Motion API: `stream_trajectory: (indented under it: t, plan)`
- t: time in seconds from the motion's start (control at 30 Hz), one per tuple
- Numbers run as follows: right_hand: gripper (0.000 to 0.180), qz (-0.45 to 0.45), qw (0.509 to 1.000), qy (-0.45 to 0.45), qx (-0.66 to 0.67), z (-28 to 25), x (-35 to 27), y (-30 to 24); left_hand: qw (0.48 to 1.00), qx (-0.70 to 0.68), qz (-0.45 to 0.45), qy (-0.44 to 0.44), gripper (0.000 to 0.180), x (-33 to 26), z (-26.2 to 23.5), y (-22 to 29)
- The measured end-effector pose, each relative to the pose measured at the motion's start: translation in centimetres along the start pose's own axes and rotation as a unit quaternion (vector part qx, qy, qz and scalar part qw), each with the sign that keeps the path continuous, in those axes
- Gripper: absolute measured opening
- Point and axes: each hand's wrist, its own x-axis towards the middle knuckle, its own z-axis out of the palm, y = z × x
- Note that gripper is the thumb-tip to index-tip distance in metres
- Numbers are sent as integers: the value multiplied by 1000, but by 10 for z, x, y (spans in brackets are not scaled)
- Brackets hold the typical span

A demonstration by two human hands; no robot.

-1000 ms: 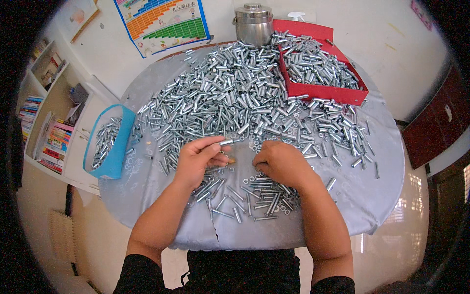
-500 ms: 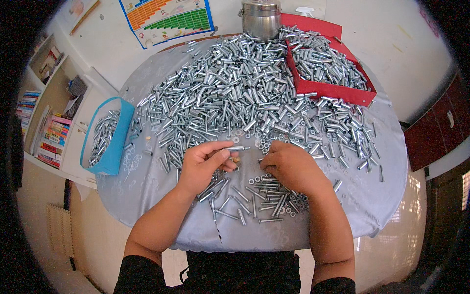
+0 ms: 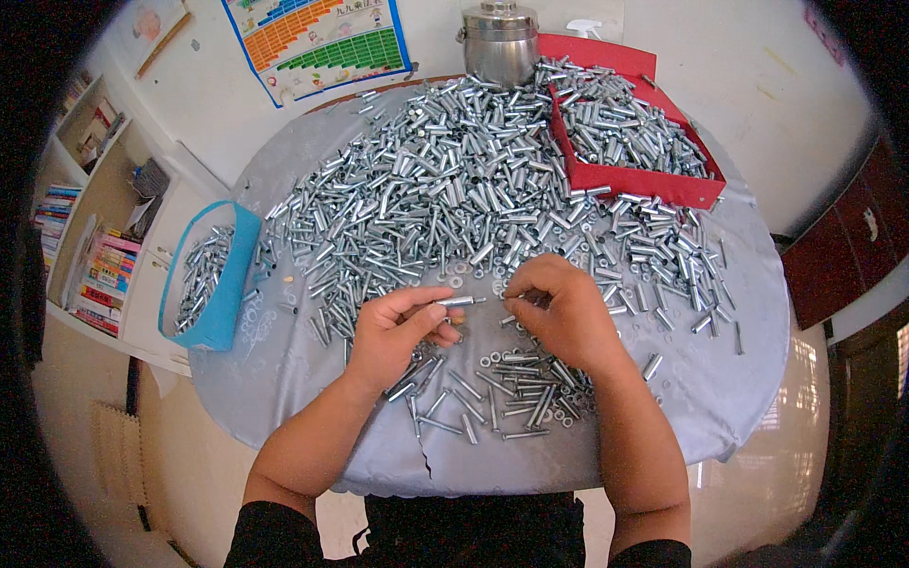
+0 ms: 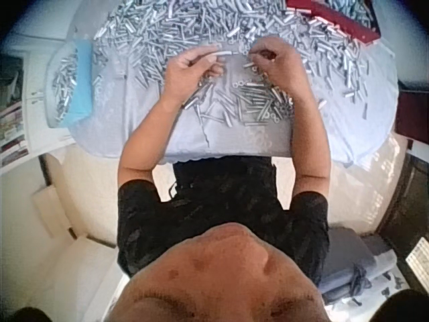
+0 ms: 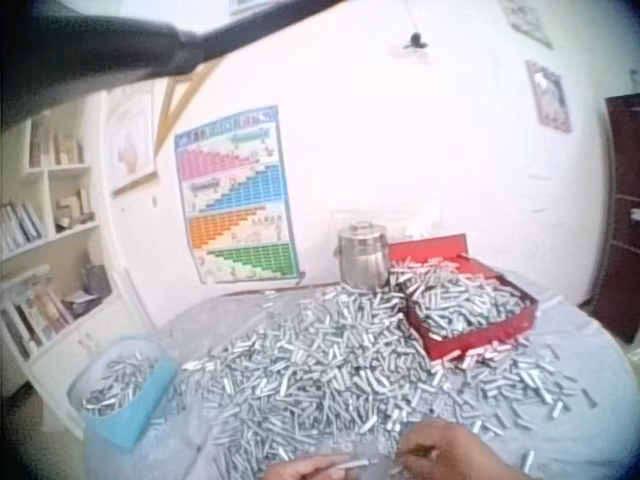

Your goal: The person repeatedly picks up metal bolts and washers from a large pile on a table. They insert the washers onto the bolts by hand, one at a time, and place the assembled units into a red box. The task involves continuous manual handling of small hardware components.

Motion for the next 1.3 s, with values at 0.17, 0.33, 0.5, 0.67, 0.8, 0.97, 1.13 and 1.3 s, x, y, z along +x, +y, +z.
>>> stream_trajectory:
  t: [0.17, 0.33, 0.5, 0.67, 0.8, 0.97, 1.13, 1.3]
  plan:
    - [6, 32, 992, 80, 91, 23, -3, 8, 1000, 2, 5, -11, 26, 0, 2, 2]
    - [7, 29, 994, 43, 100, 27, -4, 6, 1000, 6, 1, -2, 26, 0, 1, 2]
    - [8, 19, 993, 37, 114, 27, -5, 7, 1000, 8, 0, -1, 26, 0, 2, 2]
    - [8, 18, 994, 24, 104, 26, -5, 8, 1000, 0, -2, 4, 26, 0, 1, 1]
    - [8, 29, 995, 24, 97, 25, -5, 5, 1000, -16, -2, 2, 26, 1, 1, 1]
    - [9, 51, 991, 18, 125, 25, -4, 2, 1000, -19, 0, -6, 26, 1, -1, -1]
    - [12, 89, 977, 29, 192, 26, -6, 4, 1000, -16, -6, -14, 26, 1, 1, 4]
    - [18, 70, 986, 2, 150, 24, -5, 3, 1000, -15, -8, -25, 27, 0, 0, 2]
